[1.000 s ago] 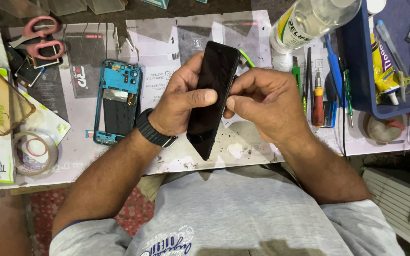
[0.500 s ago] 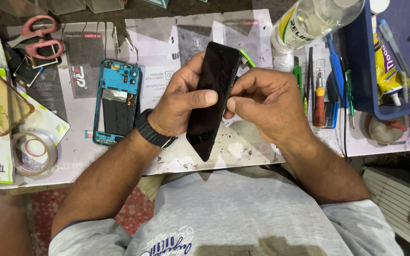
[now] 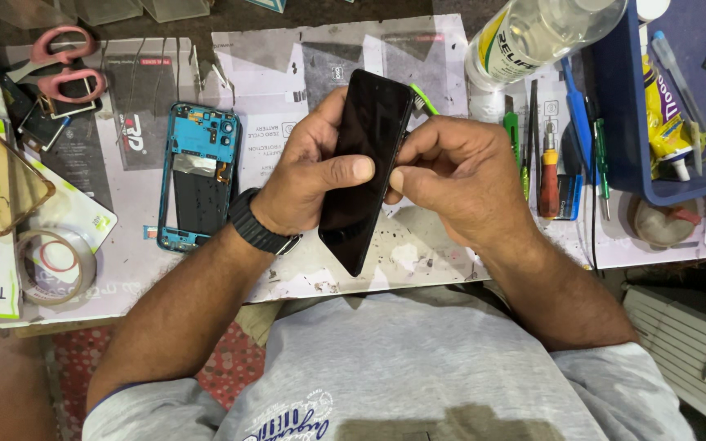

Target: The person reassembles a disassembled smartphone by connecting internal components and securing the battery. They then power on the device to verify functionality, showing the Motorola boot screen.

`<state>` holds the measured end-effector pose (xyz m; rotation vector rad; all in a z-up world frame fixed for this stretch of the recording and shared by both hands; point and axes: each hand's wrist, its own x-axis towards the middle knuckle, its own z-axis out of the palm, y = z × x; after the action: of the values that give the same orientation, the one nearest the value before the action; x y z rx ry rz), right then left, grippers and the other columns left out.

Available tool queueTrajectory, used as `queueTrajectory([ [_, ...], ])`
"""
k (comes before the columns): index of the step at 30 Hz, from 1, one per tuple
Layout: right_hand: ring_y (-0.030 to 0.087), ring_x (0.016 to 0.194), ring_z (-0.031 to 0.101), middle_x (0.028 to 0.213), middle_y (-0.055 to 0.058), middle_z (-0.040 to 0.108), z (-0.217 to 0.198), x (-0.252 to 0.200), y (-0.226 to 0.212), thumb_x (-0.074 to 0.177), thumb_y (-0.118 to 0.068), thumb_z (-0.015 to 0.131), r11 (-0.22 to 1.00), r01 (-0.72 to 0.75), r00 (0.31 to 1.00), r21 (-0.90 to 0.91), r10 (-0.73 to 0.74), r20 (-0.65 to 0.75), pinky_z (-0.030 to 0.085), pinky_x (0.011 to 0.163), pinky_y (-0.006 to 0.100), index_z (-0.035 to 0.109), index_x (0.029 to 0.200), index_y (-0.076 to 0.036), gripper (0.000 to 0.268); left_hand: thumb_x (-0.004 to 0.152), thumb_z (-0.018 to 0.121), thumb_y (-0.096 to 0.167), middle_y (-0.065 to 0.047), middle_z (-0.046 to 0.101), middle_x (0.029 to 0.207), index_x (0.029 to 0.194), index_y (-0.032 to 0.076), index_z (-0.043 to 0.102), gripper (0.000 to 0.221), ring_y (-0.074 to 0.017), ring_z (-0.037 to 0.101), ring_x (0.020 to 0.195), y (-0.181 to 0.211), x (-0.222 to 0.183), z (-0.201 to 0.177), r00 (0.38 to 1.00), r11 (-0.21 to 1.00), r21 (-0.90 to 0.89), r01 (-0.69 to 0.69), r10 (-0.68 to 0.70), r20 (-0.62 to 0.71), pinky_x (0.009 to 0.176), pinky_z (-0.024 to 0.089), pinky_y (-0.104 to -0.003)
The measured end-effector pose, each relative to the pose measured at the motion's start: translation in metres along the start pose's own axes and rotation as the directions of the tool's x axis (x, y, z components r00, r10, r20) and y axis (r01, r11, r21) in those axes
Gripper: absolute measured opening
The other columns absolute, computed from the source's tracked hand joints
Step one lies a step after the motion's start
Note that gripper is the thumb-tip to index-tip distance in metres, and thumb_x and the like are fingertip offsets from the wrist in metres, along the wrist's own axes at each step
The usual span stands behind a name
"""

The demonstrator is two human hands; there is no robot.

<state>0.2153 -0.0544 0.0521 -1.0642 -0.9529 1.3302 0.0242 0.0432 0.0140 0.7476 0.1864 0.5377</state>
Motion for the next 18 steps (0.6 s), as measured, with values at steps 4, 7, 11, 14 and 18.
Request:
queueTrajectory([
  [4, 0.017, 0.078, 0.072, 0.09, 0.013, 0.071, -0.0002, 0.0006, 0.0005, 0.09, 0.014, 0.067, 1.0, -0.007, 1.0, 0.011, 0.007, -0.002, 0.063, 0.073, 0.029, 0.067, 0.096, 0.005, 0.011, 0.098, 0.077, 0.016, -0.014, 0.064, 0.123, 0.15, 0.001, 0.04, 0.066, -0.0211, 0.071, 0.103, -0.0012, -0.0006, -0.0007, 1.0, 1.0, -0.001, -0.011, 0.011, 0.008, 0.088, 0.065, -0.039],
  [7, 0.017, 0.078, 0.072, 0.09, 0.013, 0.071, 0.0004, 0.0011, 0.0009, 0.089, 0.014, 0.067, 1.0, -0.016, 1.0, 0.02, 0.016, -0.011, 0.063, 0.073, 0.029, 0.066, 0.095, 0.004, 0.012, 0.099, 0.077, 0.016, -0.013, 0.063, 0.126, 0.151, 0.002, 0.038, 0.067, -0.0203, 0.07, 0.104, -0.001, -0.0002, -0.0011, 1.0, 1.0, 0.012, -0.021, 0.021, 0.01, 0.089, 0.064, -0.039],
  [11, 0.016, 0.078, 0.072, 0.092, 0.012, 0.071, 0.0005, 0.0007, 0.0016, 0.089, 0.014, 0.067, 0.999, -0.024, 0.999, 0.027, 0.025, -0.02, 0.063, 0.073, 0.029, 0.067, 0.095, 0.004, 0.011, 0.101, 0.076, 0.015, -0.013, 0.063, 0.124, 0.154, 0.003, 0.037, 0.067, -0.0193, 0.069, 0.105, -0.0018, -0.0017, -0.0016, 0.999, 0.999, 0.025, -0.034, 0.034, 0.02, 0.09, 0.063, -0.038],
  [14, 0.016, 0.077, 0.071, 0.091, 0.012, 0.071, 0.0007, 0.001, 0.0021, 0.089, 0.014, 0.066, 0.999, -0.021, 1.0, 0.032, 0.022, -0.02, 0.063, 0.073, 0.029, 0.066, 0.095, 0.004, 0.011, 0.101, 0.075, 0.014, -0.013, 0.063, 0.122, 0.153, 0.003, 0.037, 0.066, -0.0197, 0.07, 0.104, -0.0023, -0.0016, -0.0017, 0.999, 0.999, 0.03, -0.029, 0.028, 0.019, 0.089, 0.064, -0.039],
  [18, 0.015, 0.077, 0.071, 0.091, 0.012, 0.071, 0.0006, 0.0016, 0.0036, 0.09, 0.014, 0.066, 0.998, -0.037, 0.999, 0.06, 0.038, -0.029, 0.063, 0.073, 0.029, 0.066, 0.095, 0.004, 0.01, 0.1, 0.075, 0.015, -0.012, 0.062, 0.128, 0.152, 0.004, 0.036, 0.066, -0.0207, 0.07, 0.11, -0.0026, 0.0006, -0.0016, 1.0, 0.999, 0.039, -0.018, 0.018, 0.004, 0.094, 0.065, -0.042],
])
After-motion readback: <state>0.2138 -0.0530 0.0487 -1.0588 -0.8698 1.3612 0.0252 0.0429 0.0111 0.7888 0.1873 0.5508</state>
